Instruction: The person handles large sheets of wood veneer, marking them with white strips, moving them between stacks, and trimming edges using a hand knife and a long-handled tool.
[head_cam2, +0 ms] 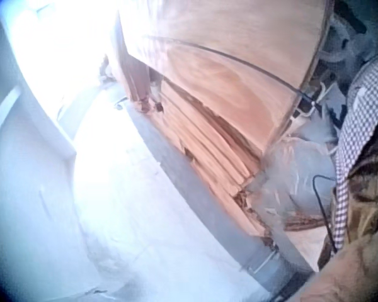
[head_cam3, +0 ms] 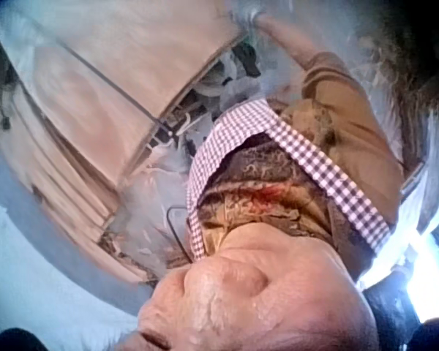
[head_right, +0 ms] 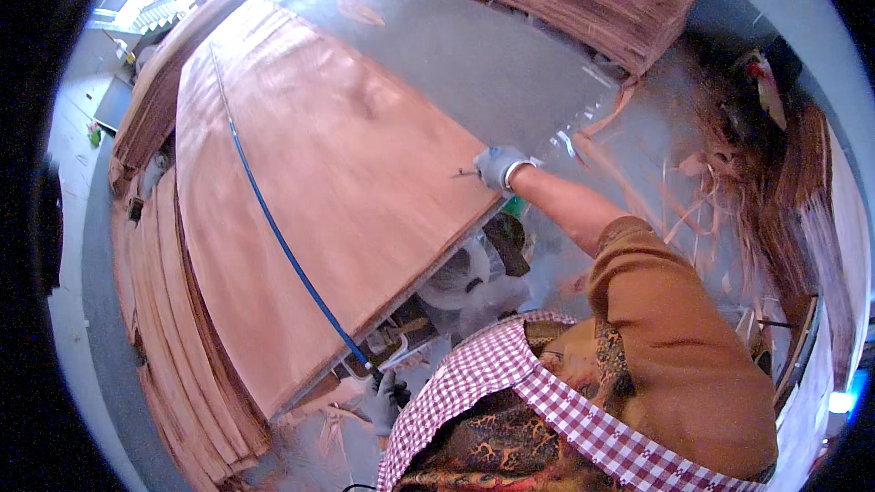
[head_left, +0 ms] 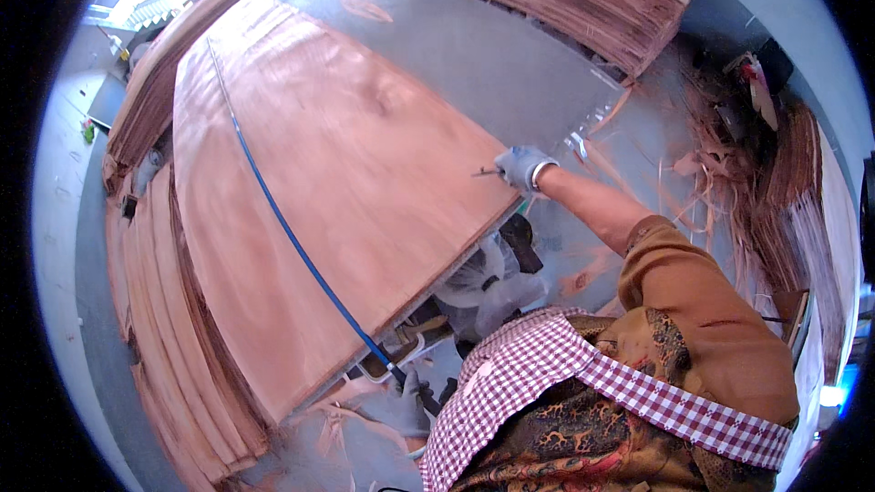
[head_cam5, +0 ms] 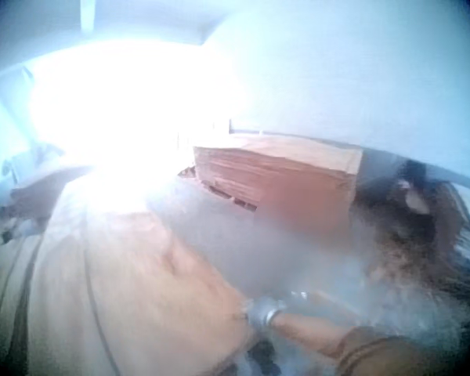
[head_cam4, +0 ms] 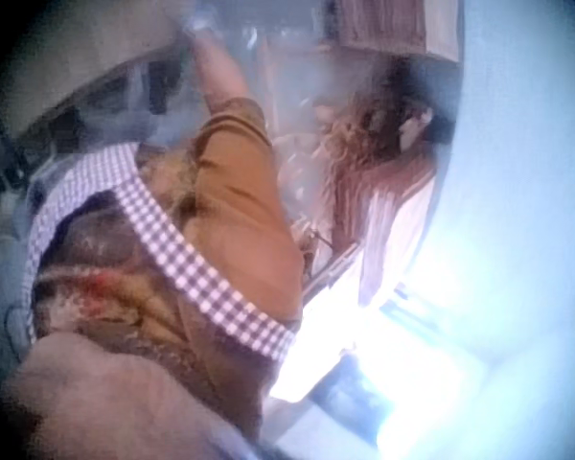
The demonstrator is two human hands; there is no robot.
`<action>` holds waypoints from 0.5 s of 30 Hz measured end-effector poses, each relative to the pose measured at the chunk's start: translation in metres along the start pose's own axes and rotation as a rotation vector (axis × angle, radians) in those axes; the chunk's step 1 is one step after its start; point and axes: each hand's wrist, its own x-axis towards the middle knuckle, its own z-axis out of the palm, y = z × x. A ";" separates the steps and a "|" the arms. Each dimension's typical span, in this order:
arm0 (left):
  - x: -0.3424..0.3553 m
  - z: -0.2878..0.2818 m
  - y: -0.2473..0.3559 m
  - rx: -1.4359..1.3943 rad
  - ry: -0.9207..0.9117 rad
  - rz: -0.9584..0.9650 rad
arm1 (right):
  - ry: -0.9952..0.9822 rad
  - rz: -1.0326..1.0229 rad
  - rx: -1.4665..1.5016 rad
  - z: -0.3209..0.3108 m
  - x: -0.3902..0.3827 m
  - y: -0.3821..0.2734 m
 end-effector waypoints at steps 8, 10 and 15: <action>0.014 0.031 0.047 0.353 0.027 0.143 | 0.088 0.241 0.201 0.016 -0.002 -0.017; 0.025 0.032 0.043 0.371 0.027 0.152 | 0.144 0.296 0.245 0.013 -0.004 -0.020; 0.042 0.029 0.036 0.406 0.008 0.162 | 0.112 0.245 0.139 0.009 -0.002 -0.021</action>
